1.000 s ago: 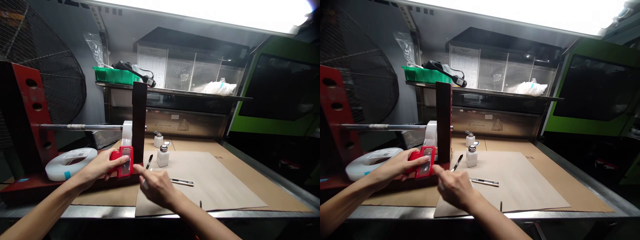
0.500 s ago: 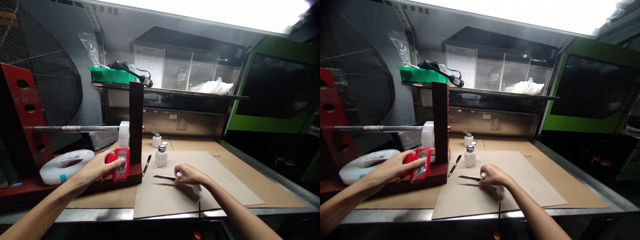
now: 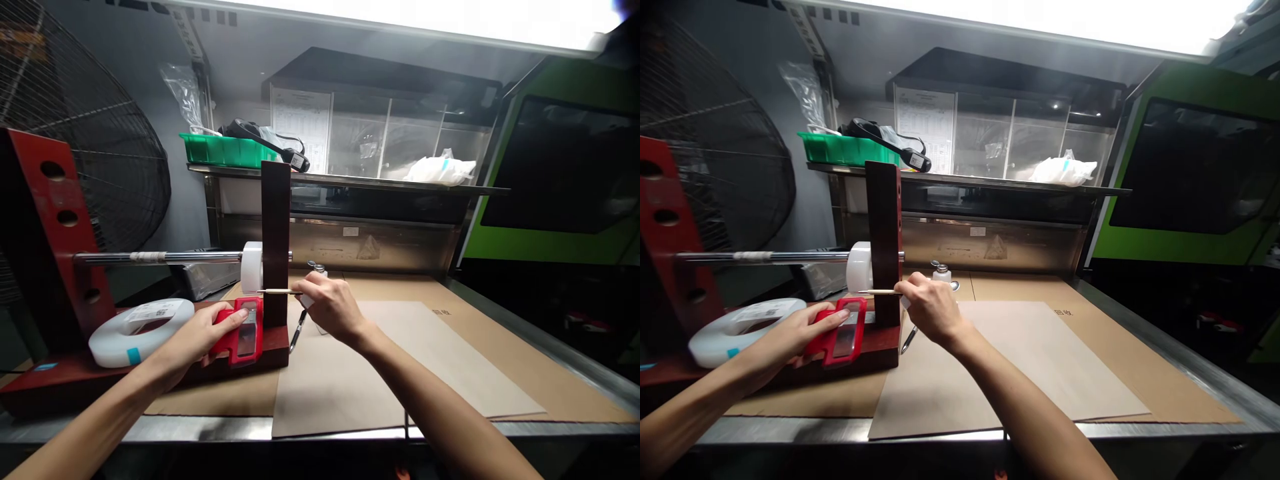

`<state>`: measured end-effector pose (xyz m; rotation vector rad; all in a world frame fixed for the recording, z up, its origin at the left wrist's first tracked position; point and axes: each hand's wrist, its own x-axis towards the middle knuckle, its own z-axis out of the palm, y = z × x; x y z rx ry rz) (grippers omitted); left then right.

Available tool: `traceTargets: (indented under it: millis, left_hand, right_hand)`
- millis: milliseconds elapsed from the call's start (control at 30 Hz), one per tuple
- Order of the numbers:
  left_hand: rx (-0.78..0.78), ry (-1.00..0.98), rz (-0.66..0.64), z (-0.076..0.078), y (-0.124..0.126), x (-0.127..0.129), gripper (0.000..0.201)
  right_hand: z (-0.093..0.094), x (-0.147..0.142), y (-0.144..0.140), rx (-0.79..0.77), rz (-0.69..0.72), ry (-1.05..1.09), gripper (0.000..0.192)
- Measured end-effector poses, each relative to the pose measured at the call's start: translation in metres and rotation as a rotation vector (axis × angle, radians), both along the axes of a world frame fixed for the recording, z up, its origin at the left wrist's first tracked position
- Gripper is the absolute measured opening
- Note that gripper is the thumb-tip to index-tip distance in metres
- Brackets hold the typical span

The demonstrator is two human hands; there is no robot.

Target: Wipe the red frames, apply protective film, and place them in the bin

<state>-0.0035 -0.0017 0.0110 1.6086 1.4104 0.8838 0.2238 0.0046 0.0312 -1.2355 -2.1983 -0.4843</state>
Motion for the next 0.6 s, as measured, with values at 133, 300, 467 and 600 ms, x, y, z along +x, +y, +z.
traceTargets:
  millis: [133, 300, 467, 600]
  left_hand:
    - [-0.024, -0.033, -0.010, -0.0040, 0.0025, -0.0017, 0.049]
    - [-0.046, -0.088, -0.031, -0.0037, 0.0009, -0.0010, 0.048]
    - [-0.064, -0.112, -0.036, -0.0017, -0.0016, -0.0004, 0.047]
    - [-0.073, -0.123, -0.034, -0.0020, -0.0015, -0.0001, 0.047]
  right_hand:
    - [-0.0005, -0.0090, 0.0033, 0.038, -0.055, -0.161, 0.030]
    - [0.0003, -0.0094, 0.0032, 0.064, -0.057, -0.231, 0.029]
    - [0.0022, -0.0083, 0.0016, 0.100, -0.054, -0.290, 0.028]
    - [0.0083, -0.0137, -0.0022, 0.088, -0.066, -0.357, 0.028]
